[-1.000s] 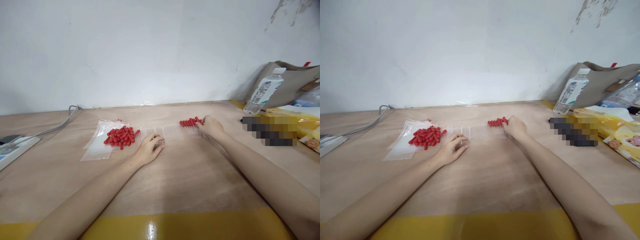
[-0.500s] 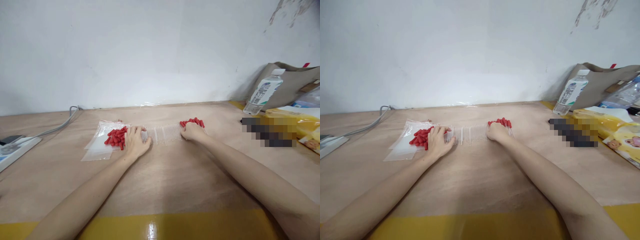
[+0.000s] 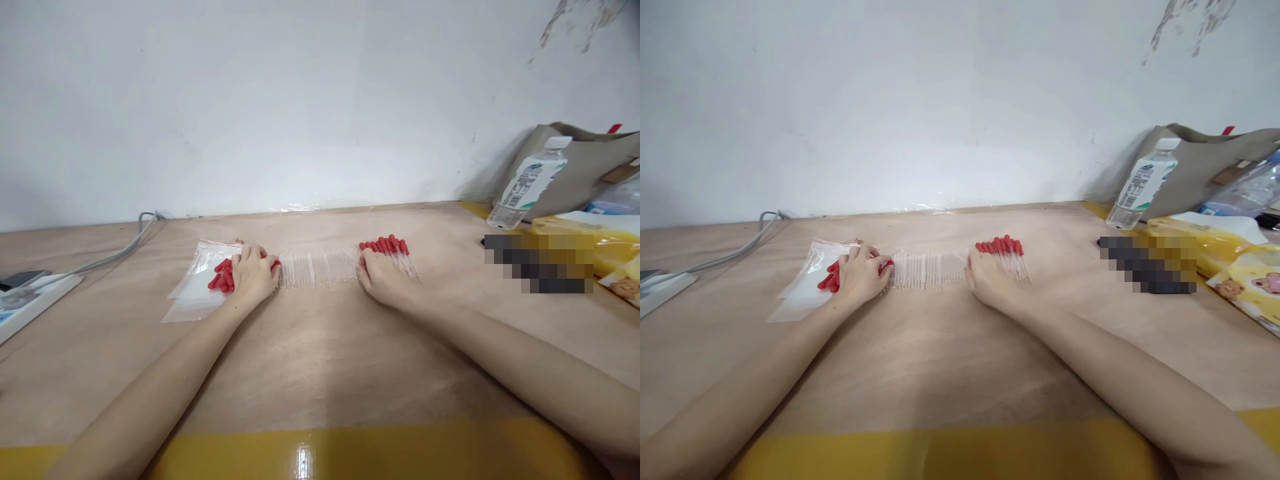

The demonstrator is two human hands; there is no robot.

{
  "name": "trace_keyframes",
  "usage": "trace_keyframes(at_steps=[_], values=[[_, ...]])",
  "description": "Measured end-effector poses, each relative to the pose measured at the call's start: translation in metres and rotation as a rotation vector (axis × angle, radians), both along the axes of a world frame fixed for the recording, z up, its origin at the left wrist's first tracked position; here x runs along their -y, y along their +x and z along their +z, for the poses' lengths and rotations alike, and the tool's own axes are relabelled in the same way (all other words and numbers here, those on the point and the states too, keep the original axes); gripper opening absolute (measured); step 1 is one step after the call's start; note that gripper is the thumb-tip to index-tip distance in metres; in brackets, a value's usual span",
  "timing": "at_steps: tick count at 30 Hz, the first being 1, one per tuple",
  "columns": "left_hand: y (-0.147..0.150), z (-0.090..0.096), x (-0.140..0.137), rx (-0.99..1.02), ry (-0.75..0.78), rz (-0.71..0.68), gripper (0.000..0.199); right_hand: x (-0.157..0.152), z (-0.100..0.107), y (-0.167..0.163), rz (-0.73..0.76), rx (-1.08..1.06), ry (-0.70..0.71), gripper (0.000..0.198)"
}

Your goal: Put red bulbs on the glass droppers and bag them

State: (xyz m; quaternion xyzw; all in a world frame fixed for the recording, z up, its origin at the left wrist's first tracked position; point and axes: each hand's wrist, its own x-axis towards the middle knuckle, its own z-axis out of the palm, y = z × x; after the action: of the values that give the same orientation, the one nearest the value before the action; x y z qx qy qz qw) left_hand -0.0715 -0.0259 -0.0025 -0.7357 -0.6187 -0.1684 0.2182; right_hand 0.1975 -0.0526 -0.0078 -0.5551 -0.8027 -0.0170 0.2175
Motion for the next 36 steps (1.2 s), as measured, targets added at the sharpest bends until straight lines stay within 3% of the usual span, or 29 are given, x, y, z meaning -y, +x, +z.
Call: trace_keyframes(at_steps=[4, 8, 13, 16, 20, 25, 29, 36], values=[[-0.001, -0.001, -0.002, 0.068, 0.07, -0.059, 0.017, 0.008, -0.024, 0.0, 0.192, -0.105, 0.154, 0.023], [0.006, -0.002, 0.001, 0.316, 0.147, -0.232, 0.011, 0.009, -0.033, -0.002, 0.267, -0.148, 0.221, 0.029], [0.028, -0.01, 0.015, 0.778, -0.013, -0.516, 0.024, 0.008, -0.029, -0.003, 0.278, -0.249, 0.197, 0.024], [0.041, -0.018, 0.022, 0.953, -0.151, -0.626, 0.032, 0.01, -0.028, -0.003, 0.261, -0.282, 0.168, 0.023], [0.05, -0.025, 0.026, 1.043, -0.256, -0.637, 0.006, 0.011, -0.029, -0.005, 0.27, -0.266, 0.226, 0.027], [0.055, -0.025, 0.027, 1.196, -0.387, -0.609, 0.016, 0.012, -0.027, -0.01, 0.221, -0.206, 0.227, 0.029], [0.057, -0.026, 0.028, 1.248, -0.366, -0.634, 0.023, 0.012, -0.024, -0.013, 0.218, -0.204, 0.219, 0.028], [0.055, -0.03, 0.026, 1.114, -0.332, -0.638, 0.023, 0.011, -0.027, -0.015, 0.255, -0.229, 0.18, 0.027]])
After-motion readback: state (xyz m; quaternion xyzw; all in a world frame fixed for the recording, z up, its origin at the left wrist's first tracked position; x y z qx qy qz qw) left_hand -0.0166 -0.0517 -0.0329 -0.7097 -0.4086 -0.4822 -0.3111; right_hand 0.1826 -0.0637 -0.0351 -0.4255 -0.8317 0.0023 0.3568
